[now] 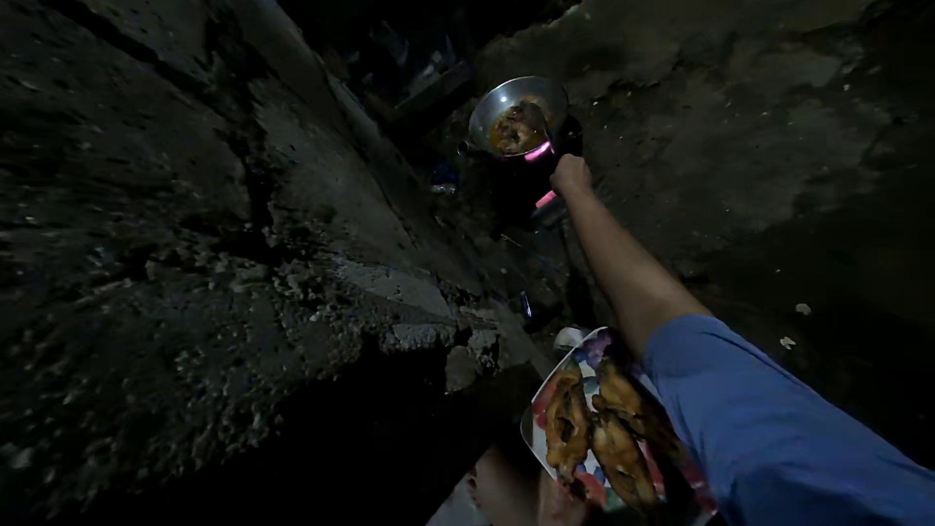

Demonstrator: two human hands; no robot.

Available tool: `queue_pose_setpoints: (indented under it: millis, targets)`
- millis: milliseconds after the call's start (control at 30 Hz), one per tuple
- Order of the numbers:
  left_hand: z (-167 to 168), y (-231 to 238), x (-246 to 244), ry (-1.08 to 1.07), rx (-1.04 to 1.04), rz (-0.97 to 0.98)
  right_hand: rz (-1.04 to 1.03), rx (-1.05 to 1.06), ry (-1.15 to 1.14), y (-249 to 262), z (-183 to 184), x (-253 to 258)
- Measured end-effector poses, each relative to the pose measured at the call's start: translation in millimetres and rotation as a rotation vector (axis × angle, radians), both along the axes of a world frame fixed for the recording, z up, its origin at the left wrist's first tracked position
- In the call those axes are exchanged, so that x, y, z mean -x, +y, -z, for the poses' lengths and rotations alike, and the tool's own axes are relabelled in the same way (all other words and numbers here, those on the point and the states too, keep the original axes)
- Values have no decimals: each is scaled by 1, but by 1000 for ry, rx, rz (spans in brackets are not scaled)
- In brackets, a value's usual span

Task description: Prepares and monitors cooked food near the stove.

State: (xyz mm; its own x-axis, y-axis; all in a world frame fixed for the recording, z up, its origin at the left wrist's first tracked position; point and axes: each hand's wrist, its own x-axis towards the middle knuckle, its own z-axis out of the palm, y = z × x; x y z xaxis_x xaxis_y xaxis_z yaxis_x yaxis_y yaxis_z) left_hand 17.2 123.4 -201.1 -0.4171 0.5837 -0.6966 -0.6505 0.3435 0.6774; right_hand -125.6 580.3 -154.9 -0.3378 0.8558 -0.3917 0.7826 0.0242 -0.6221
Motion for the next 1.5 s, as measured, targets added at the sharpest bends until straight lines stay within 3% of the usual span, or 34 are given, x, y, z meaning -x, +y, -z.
queue_pose_setpoints:
  millis: [200, 467, 867, 1233, 1500]
  targets:
    - [28, -16, 5, -10, -53, 14, -73, -12, -14, 12, 16, 12]
    - [15, -2, 9, -94, -56, -23, -178, -142, -99, 32, 24, -5]
    - [29, -5, 11, -227, -83, -53, -214, -71, -35, 38, 31, 9]
    - [16, 3, 10, -147, -14, -36, -247, -10, 118, 56, 45, -1]
    - [18, 3, 10, -176, -19, -54, -264, -173, -89, 65, 29, -21]
